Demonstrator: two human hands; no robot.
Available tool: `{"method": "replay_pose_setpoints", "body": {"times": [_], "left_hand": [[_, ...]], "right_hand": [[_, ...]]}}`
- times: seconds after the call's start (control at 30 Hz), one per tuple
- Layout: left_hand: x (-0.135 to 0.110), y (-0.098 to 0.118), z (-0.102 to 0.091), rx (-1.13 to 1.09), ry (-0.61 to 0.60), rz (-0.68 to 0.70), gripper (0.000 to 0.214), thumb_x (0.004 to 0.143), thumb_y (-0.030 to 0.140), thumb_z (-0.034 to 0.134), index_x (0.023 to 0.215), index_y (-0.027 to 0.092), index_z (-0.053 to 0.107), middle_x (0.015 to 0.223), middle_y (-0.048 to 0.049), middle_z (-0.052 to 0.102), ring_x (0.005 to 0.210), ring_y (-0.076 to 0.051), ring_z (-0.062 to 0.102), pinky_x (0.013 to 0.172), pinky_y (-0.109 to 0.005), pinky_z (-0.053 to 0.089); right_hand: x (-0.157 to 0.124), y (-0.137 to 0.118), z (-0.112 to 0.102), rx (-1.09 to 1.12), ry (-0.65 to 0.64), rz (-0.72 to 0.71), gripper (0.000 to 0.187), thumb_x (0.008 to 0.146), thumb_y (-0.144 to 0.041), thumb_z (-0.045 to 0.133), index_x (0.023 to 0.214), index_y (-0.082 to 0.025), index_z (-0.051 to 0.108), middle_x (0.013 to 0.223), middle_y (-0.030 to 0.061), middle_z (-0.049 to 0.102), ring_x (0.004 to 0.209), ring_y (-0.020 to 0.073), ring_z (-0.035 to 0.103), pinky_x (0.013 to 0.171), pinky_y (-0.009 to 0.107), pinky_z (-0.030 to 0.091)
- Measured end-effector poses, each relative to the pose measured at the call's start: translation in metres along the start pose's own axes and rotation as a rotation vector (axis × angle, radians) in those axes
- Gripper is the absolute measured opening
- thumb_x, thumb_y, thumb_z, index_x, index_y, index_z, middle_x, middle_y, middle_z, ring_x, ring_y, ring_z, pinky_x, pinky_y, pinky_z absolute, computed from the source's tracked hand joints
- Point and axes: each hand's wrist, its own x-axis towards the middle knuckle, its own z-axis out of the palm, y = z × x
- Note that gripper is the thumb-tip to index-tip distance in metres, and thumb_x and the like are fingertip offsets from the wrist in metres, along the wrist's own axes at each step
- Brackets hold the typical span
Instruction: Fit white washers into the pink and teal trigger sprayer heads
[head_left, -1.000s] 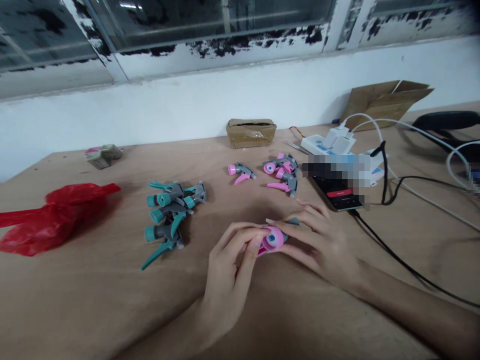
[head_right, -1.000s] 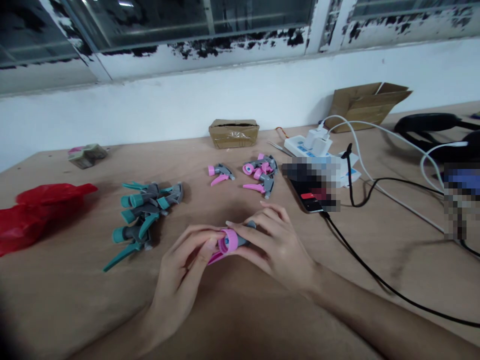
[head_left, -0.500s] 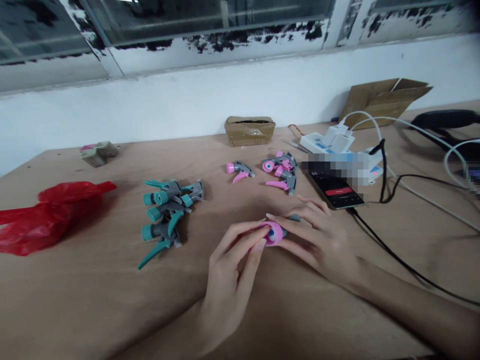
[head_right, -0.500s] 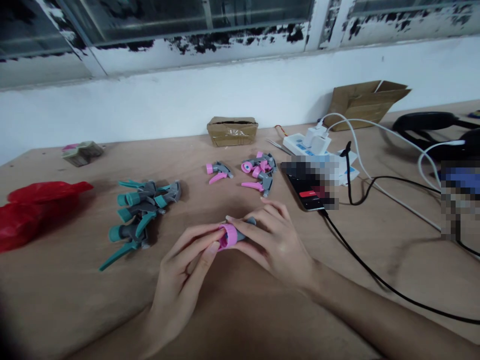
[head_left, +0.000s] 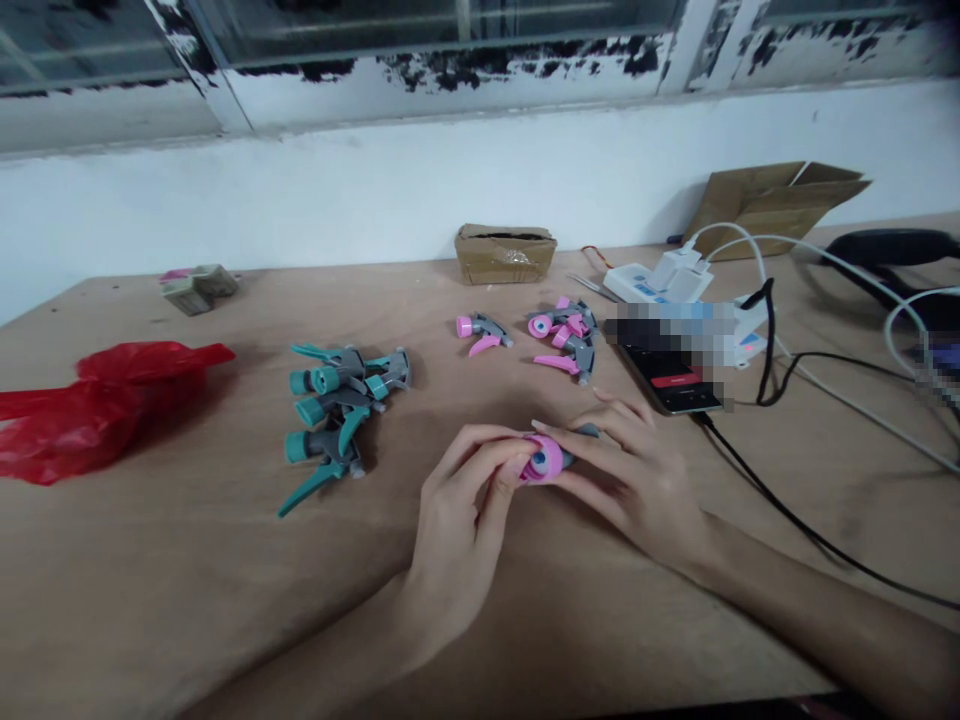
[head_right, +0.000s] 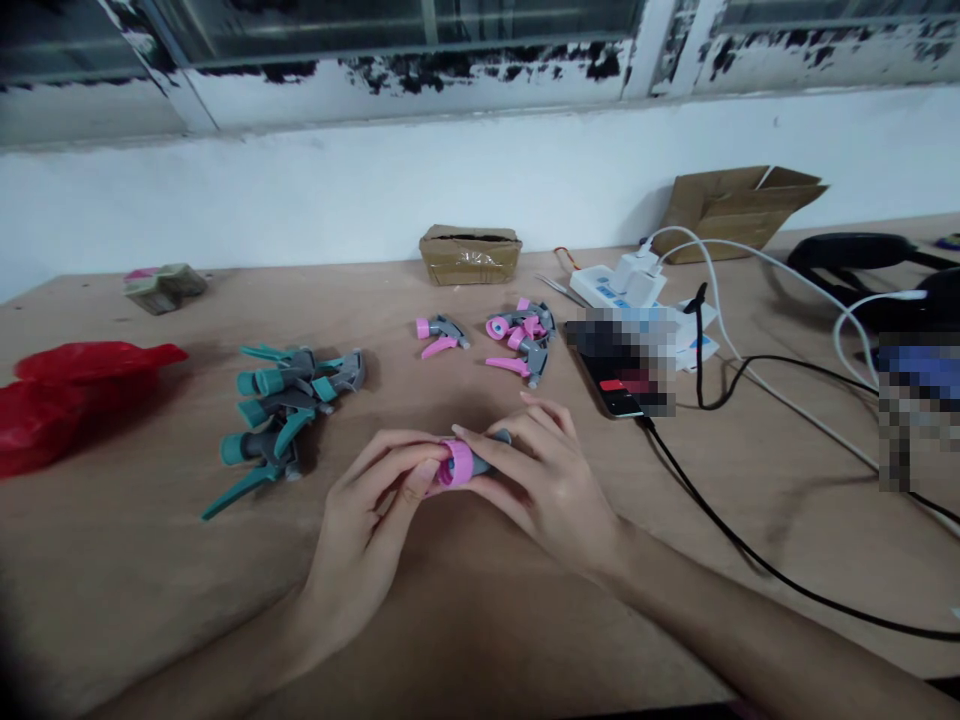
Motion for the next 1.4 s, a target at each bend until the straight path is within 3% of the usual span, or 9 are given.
{"method": "replay_pose_setpoints", "body": {"times": [0.13,0.37,0.57,0.77,0.93,1.13,1.4], "left_hand": [[-0.0006,0.0033,-0.0011,0.002,0.017,-0.014,0.020,0.089,0.014,0.049,0.099,0.022,0.065,0.100,-0.0019,0.059,0.093,-0.013,0.057,0.082,-0.026,0.051],[-0.0028,0.0005,0.0030,-0.237,-0.012,-0.069,0.023,0.090,0.013,0.047,0.100,0.024,0.065,0.105,-0.0012,0.059,0.089,-0.012,0.061,0.071,-0.021,0.058],[-0.0020,0.0040,0.0035,-0.282,0.002,-0.104,0.020,0.089,0.013,0.048,0.094,0.022,0.066,0.101,-0.0010,0.059,0.087,-0.010,0.060,0.068,-0.015,0.057],[-0.0028,0.0059,0.0016,-0.246,-0.034,-0.120,0.018,0.091,0.016,0.045,0.093,0.020,0.062,0.100,-0.0013,0.055,0.082,-0.008,0.058,0.067,-0.015,0.055],[-0.0003,0.0081,0.0007,-0.175,-0.059,-0.112,0.008,0.083,0.015,0.057,0.091,0.018,0.059,0.098,-0.0019,0.057,0.086,-0.011,0.058,0.067,-0.018,0.050],[0.0036,0.0014,-0.0016,-0.184,-0.092,-0.133,0.003,0.084,0.021,0.059,0.084,0.019,0.059,0.094,-0.0008,0.058,0.086,-0.012,0.058,0.070,-0.021,0.049],[0.0045,0.0019,-0.0034,-0.029,-0.106,0.018,0.004,0.082,0.017,0.062,0.080,0.020,0.064,0.089,0.0012,0.058,0.082,-0.009,0.058,0.071,-0.018,0.048]], "right_hand": [[0.0002,0.0006,-0.0006,-0.009,0.002,-0.025,0.042,0.083,-0.028,0.060,0.124,-0.027,0.051,0.088,0.0022,0.062,0.085,0.0161,0.059,0.095,0.044,0.038],[0.0000,0.0040,-0.0031,-0.003,-0.025,-0.022,0.039,0.082,-0.024,0.061,0.121,-0.026,0.054,0.091,0.0030,0.063,0.088,0.0159,0.059,0.099,0.046,0.034],[-0.0007,0.0042,-0.0032,0.013,-0.015,-0.031,0.039,0.082,-0.023,0.062,0.120,-0.026,0.055,0.090,0.0029,0.063,0.086,0.0159,0.059,0.099,0.046,0.033],[-0.0004,0.0025,-0.0042,0.022,-0.011,-0.029,0.038,0.081,-0.022,0.062,0.119,-0.026,0.056,0.090,0.0027,0.064,0.085,0.0161,0.060,0.100,0.045,0.033],[-0.0005,0.0024,-0.0046,0.021,-0.015,-0.035,0.043,0.081,-0.022,0.062,0.123,-0.027,0.053,0.089,0.0026,0.064,0.084,0.0158,0.060,0.099,0.045,0.033],[-0.0010,0.0010,-0.0048,0.005,-0.021,-0.040,0.044,0.081,-0.022,0.063,0.123,-0.027,0.054,0.089,0.0025,0.064,0.083,0.0158,0.059,0.098,0.046,0.033],[-0.0011,0.0028,-0.0028,0.012,-0.025,-0.080,0.036,0.081,-0.023,0.063,0.117,-0.028,0.058,0.083,-0.0001,0.065,0.079,0.0145,0.058,0.098,0.045,0.031]]}}
